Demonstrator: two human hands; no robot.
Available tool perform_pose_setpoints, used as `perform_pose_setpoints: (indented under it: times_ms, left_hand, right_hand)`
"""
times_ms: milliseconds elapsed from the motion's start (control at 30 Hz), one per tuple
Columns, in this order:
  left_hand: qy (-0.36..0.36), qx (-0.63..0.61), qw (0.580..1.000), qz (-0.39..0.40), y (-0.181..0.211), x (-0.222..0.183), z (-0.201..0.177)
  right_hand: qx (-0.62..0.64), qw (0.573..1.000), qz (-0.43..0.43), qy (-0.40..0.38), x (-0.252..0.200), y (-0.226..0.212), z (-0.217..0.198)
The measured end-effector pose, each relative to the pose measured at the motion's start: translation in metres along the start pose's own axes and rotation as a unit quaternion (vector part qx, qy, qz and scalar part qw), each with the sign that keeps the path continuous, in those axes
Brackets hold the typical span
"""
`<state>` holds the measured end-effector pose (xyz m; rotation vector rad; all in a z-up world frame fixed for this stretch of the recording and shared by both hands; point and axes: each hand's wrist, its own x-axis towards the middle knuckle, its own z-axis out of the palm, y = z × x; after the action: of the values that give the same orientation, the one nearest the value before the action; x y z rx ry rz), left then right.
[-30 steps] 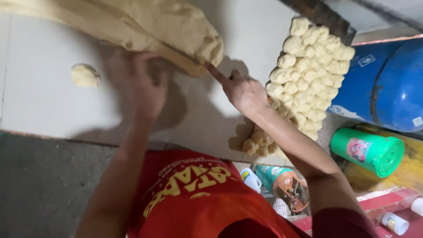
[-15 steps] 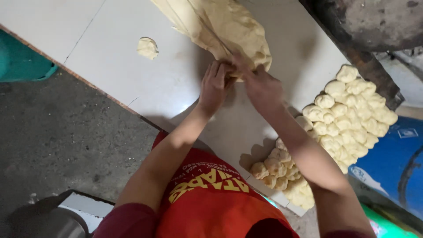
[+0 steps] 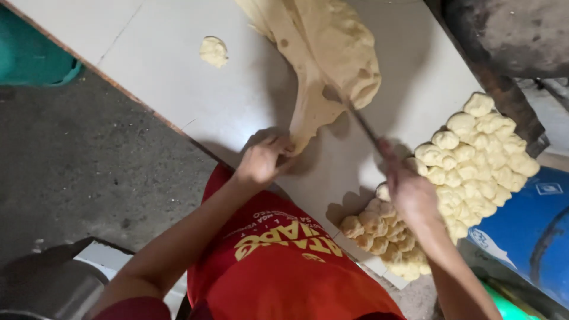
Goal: Cutting dough into strips and rolling them into small balls on a table
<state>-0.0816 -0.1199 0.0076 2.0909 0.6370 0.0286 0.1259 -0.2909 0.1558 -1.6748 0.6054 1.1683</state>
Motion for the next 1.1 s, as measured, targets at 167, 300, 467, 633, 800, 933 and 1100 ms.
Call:
perform_pose_setpoints:
  times_ms: [167,300,467,633,800,933,1100]
  left_hand:
    - [0.278,-0.037,0.956,0.084,0.038,0.090,-0.091]
    - [0.446,0.115,0.887,-0.007,-0.017,0.192,-0.080]
    - [0.378,-0.128,0.915,-0.054,-0.035,0.161,-0.072]
    - [0.259,0.026,0.964,-0.047,-0.060,0.085,-0.057]
    - [0.160,-0.018,0.983,-0.087,-0.001,0.007,-0.120]
    - [0.180,0.017,0.971,-0.154,-0.005,0.047,-0.201]
    - [0.566,0.082,0.798,-0.189,-0.156,0.203,-0.208]
  right_hand:
    - [-0.601,0.515,-0.611,0.021,0.032,-0.018,0.019]
    - [-0.592,0.545,-0.594,0.017,0.107,-0.057,0.130]
    - [-0.696,0.372,-0.605,0.109,0.144,-0.051,0.189]
    - [-0.738,0.243,-0.609,0.161,0.121,-0.021,0.087]
    - [-0.857,0.454,-0.238,0.052,0.022,-0.060,0.060]
    - [-0.771,0.538,-0.340,0.006,-0.019,-0.100,0.097]
    - [-0.735,0.557,-0.387,0.003,0.039,-0.130,0.234]
